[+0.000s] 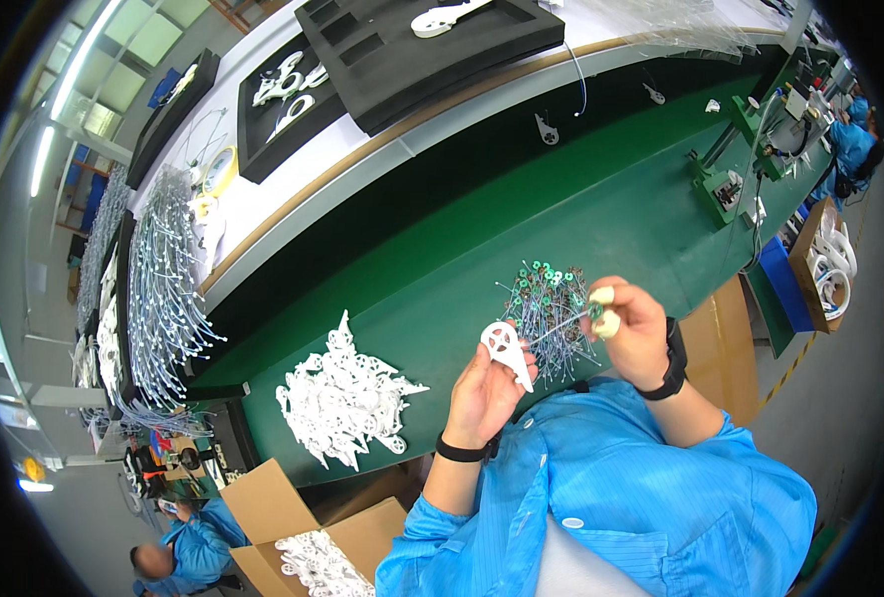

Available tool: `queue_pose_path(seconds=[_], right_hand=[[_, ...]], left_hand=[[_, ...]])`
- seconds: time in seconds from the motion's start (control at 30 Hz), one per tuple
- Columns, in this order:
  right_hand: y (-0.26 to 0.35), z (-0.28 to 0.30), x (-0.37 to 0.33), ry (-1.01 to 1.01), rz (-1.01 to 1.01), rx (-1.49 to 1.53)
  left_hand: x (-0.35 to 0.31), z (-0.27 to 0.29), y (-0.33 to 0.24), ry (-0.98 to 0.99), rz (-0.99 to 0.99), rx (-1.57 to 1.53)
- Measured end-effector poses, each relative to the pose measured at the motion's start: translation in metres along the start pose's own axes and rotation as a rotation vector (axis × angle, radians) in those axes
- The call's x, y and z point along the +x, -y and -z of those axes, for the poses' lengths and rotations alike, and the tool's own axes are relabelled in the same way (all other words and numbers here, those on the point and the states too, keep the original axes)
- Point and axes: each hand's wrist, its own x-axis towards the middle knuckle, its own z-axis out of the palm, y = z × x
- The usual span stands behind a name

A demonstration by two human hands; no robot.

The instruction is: The person is seen attaching small electronic components or wires to plastic housing pieces in a factory assembly line setting.

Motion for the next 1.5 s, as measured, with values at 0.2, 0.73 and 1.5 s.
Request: queue_pose_path(seconds=[0.2, 0.73, 1.5], right_hand=[[0.001, -0.028, -0.005, 0.072, 0.023, 0.064], [-0.047, -0.058, -0.018, 0.098, -0.019, -0.155], [-0.041, -0.089, -0.010, 0.155, 0.168, -0.654]], left_hand=[[-0.011, -0.018, -0.003, 0.069, -0.005, -0.136], [-0.030, -0.012, 0.006, -0.191, -0.526, 0.852], [-0.035, -0.026, 0.010, -0.287, -0.604, 1.154]])
